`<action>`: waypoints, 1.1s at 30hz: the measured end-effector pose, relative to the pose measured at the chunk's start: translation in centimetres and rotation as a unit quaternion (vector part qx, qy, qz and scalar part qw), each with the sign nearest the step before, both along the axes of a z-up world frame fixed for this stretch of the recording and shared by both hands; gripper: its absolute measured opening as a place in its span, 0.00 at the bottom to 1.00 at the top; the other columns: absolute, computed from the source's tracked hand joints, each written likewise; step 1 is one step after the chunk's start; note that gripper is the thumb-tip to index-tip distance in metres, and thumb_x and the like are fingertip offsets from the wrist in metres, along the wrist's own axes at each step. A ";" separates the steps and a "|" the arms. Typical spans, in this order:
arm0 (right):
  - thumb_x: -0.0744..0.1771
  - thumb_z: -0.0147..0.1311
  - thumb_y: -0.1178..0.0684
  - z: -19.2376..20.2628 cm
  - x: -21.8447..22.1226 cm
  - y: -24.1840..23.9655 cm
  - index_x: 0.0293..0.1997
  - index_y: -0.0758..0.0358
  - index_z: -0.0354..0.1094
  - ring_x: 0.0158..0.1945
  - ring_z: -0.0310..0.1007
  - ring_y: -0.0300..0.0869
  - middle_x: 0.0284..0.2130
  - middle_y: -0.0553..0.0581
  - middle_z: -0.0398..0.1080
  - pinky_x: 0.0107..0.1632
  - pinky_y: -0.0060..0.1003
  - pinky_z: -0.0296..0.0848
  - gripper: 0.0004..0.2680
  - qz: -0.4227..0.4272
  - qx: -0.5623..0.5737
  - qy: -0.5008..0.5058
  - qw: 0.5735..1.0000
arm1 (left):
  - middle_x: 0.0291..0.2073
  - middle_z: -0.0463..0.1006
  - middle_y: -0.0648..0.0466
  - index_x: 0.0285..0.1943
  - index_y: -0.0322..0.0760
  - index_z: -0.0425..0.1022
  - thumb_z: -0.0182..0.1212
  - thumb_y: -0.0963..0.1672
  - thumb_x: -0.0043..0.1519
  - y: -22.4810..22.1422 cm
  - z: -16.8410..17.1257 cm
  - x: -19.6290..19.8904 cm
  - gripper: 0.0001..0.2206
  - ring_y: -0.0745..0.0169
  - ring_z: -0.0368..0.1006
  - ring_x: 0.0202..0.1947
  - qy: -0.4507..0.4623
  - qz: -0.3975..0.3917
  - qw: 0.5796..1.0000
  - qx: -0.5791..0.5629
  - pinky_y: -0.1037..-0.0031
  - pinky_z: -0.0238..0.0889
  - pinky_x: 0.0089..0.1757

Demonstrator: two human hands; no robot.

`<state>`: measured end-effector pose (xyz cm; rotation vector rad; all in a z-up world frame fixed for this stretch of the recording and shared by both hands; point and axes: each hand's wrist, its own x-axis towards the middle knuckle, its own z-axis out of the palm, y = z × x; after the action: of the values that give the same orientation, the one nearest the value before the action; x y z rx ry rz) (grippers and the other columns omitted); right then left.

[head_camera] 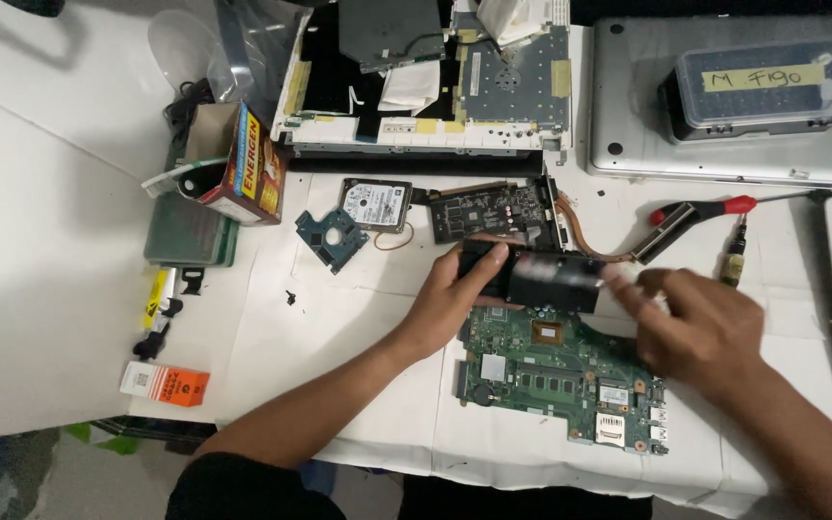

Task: Cleaning dust from a laptop heatsink using a toothbrush on a repair workbench.

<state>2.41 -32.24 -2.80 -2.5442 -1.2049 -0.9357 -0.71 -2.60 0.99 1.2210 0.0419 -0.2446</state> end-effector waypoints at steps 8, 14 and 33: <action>0.70 0.53 0.65 0.5 1.4 -1.0 0.57 0.57 0.71 0.23 0.59 0.41 0.31 0.54 0.70 0.25 0.35 0.48 0.11 -0.039 0.055 -0.028 0.997 | 0.47 0.73 0.45 0.50 0.43 0.62 0.63 0.49 0.59 1.5 0.8 0.3 0.17 0.51 0.74 0.52 0.036 -0.071 0.997 0.024 0.66 0.76 0.48; 0.55 0.44 0.13 0.1 -0.1 0.5 0.67 0.52 0.58 0.29 0.70 0.36 0.34 0.50 0.73 0.27 0.43 0.68 0.41 0.017 -0.044 0.137 0.989 | 0.54 0.71 0.38 0.52 0.41 0.61 0.61 0.45 0.64 1.1 0.1 0.2 0.14 0.46 0.73 0.54 0.012 -0.113 0.993 -0.039 0.67 0.77 0.46; 0.56 0.63 0.24 0.5 -2.9 3.1 0.49 0.68 0.62 0.31 0.75 0.38 0.34 0.50 0.71 0.25 0.41 0.63 0.33 -0.096 0.070 0.144 0.982 | 0.60 0.70 0.45 0.65 0.34 0.56 0.52 0.54 0.64 -2.5 0.4 -3.2 0.27 0.55 0.66 0.65 -0.030 -0.210 0.976 0.056 0.71 0.63 0.61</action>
<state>-0.53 -29.16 -2.30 -2.6008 -0.7968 -0.6297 -3.87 -5.15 1.41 1.3421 -0.2604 -0.5800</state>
